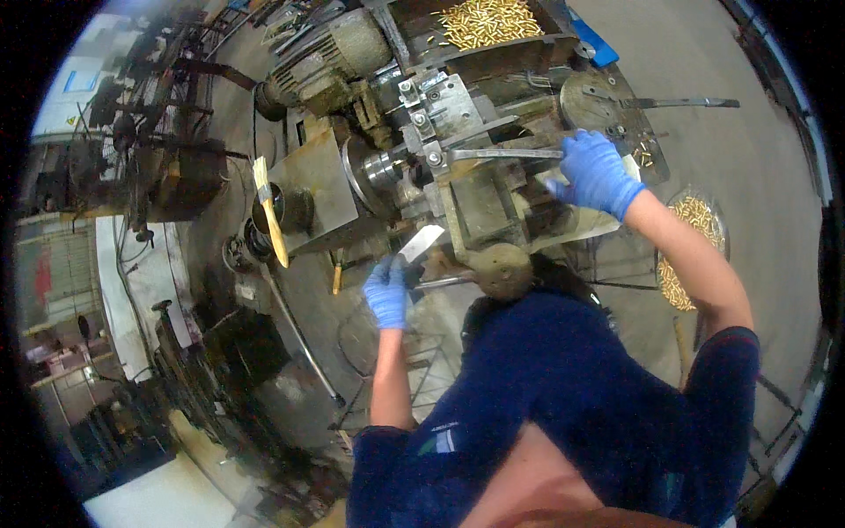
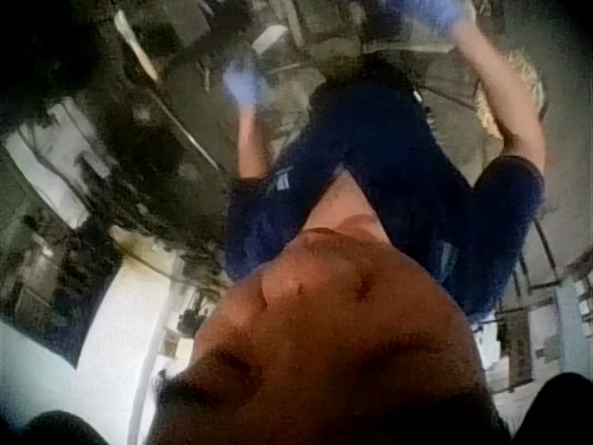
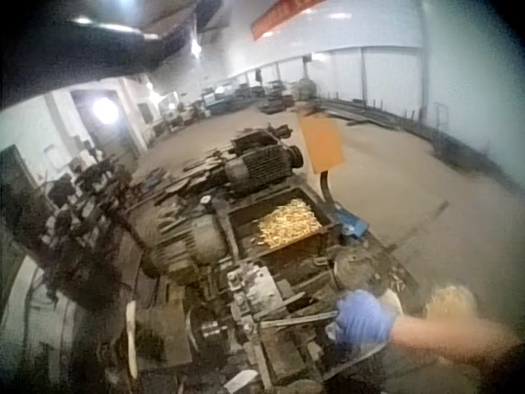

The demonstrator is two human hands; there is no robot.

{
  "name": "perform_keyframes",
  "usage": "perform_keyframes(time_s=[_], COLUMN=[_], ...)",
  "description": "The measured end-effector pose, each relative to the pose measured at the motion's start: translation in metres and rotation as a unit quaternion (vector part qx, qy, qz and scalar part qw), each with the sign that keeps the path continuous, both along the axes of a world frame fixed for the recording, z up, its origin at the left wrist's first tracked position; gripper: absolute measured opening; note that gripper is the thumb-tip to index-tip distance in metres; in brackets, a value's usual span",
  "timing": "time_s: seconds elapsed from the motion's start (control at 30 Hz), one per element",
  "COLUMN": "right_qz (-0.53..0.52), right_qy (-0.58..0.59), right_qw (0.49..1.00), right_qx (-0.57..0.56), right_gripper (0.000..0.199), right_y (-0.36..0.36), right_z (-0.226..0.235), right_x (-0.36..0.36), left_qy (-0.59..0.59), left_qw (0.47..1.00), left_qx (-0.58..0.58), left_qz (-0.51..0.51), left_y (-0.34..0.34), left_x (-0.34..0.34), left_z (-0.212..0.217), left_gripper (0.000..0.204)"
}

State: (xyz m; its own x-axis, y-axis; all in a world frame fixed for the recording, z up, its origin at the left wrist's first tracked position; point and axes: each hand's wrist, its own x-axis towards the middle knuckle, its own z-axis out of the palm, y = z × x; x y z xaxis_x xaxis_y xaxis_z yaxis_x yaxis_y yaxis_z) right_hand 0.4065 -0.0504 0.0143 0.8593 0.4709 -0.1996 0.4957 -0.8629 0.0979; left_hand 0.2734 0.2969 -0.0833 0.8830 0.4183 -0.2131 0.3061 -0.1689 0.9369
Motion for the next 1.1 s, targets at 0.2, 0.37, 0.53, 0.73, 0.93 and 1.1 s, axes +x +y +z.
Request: perform_keyframes(time_s=[0.2, 0.37, 0.53, 0.73, 0.93, 1.1], right_qz=[0.229, 0.272, 0.237, 0.112, -0.047, -0.085], right_qy=[-0.033, 0.148, 0.205, 0.263, 0.386, 0.404], right_qw=[0.882, 0.882, 0.843, 0.753, 0.687, 0.714], right_qx=[0.411, 0.356, 0.437, 0.592, 0.614, 0.566], right_gripper=[0.041, 0.041, 0.045, 0.032, 0.034, 0.035], right_y=[0.056, 0.101, 0.102, 0.096, 0.093, 0.086], right_z=[0.049, 0.054, 0.056, 0.051, 0.046, 0.053], right_x=[-0.044, -0.053, -0.051, -0.057, -0.069, -0.065], left_qy=[-0.08, -0.166, -0.124, -0.071, -0.125, -0.137], left_qw=[0.984, 0.929, 0.95, 0.973, 0.977, 0.971], left_qx=[0.126, 0.253, 0.179, -0.161, -0.145, -0.173], left_qz=[-0.102, -0.214, -0.222, -0.15, -0.099, -0.095], left_y=[-0.003, -0.03, -0.037, -0.053, -0.087, -0.092], left_x=[-0.006, 0.005, 0.013, 0.012, 0.011, 0.014], left_z=[0.059, 0.12, 0.138, 0.12, 0.109, 0.104], left_gripper=[0.019, 0.015, 0.013, 0.029, 0.024, 0.022])
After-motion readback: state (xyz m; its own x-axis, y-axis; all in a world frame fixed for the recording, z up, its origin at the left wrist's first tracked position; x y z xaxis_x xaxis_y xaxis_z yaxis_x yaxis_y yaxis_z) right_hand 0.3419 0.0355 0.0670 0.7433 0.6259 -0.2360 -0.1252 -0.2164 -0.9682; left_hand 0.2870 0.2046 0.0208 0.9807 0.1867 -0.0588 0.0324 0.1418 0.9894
